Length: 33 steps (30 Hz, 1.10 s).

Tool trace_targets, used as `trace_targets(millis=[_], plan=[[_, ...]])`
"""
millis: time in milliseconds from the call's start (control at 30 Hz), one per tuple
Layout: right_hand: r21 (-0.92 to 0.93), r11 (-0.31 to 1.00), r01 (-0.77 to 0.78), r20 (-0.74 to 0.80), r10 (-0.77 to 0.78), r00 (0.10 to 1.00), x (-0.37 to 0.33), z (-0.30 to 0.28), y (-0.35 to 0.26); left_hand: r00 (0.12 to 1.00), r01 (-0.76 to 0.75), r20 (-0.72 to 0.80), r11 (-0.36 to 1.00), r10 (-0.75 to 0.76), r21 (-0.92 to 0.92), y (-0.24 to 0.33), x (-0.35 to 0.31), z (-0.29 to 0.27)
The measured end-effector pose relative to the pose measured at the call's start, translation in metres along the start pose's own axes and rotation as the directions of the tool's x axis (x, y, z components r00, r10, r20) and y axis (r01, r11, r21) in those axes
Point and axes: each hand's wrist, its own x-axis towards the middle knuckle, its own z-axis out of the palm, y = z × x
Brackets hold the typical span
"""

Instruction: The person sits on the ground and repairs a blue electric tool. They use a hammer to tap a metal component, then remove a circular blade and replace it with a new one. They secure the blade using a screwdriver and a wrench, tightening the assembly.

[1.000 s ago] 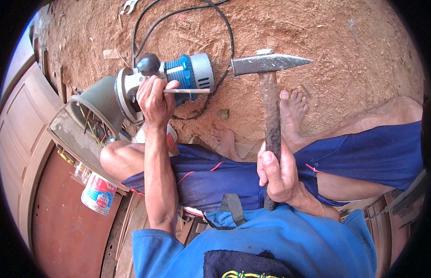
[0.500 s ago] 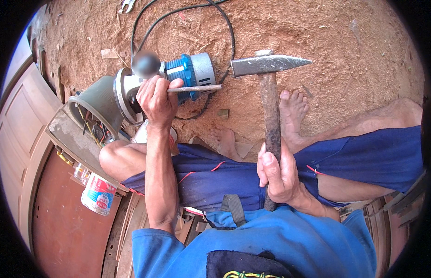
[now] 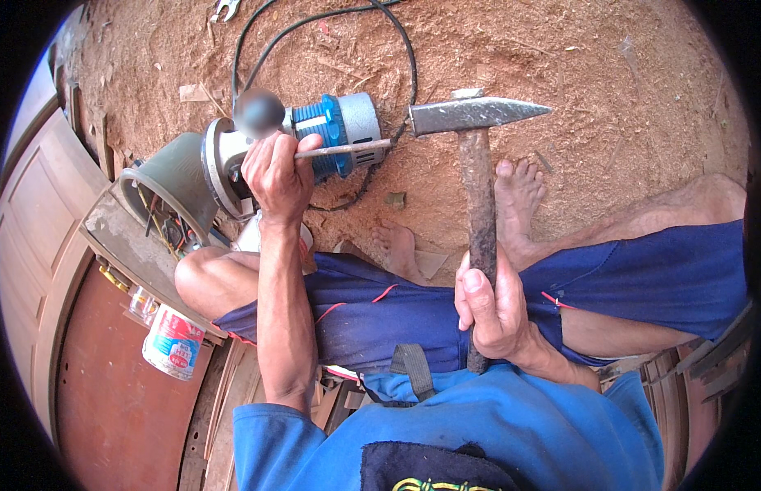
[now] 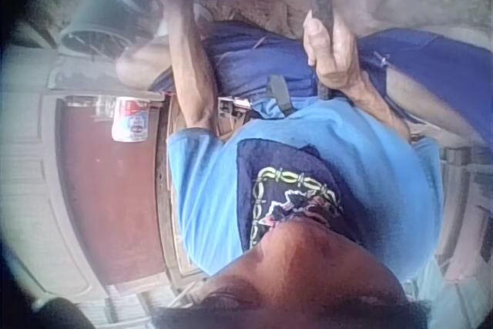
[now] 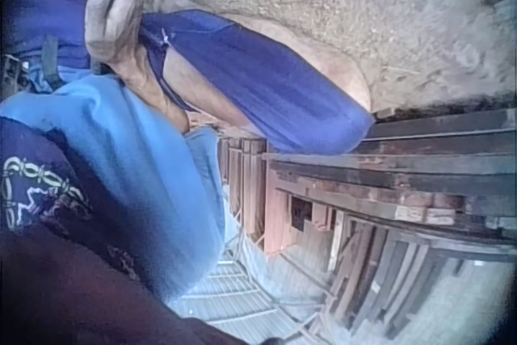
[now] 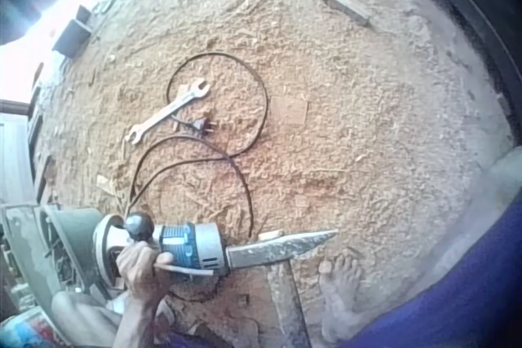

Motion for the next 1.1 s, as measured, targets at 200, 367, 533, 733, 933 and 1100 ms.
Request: trace_targets(millis=[200,367,533,733,933,1100], plan=[[0.130,0.987,0.095,-0.098,-0.083,0.992,-0.003,0.006,0.001,1.000,0.012,0.027,1.000,-0.012,0.016,0.001,0.001,0.000],[-0.080,0.997,-0.008,-0.013,0.007,1.000,0.000,0.011,0.003,1.000,0.000,0.028,0.999,-0.001,0.040,0.002,0.003,0.001],[-0.005,1.000,0.025,-0.051,-0.025,0.998,-0.003,0.005,-0.003,0.999,0.013,0.033,0.999,-0.014,0.034,0.001,0.002,0.001],[0.155,0.951,0.266,-0.231,-0.227,0.946,-0.001,0.017,-0.002,0.999,0.011,0.038,0.999,-0.013,0.036,0.000,0.001,0.001],[-0.215,0.976,-0.013,-0.006,0.012,1.000,-0.003,0.010,-0.002,0.997,0.074,0.020,0.997,-0.075,0.010,-0.003,-0.002,-0.001],[-0.127,0.992,0.027,-0.093,-0.039,0.995,-0.004,0.003,-0.001,1.000,0.023,0.004,1.000,-0.023,0.011,-0.004,-0.002,0.000]])
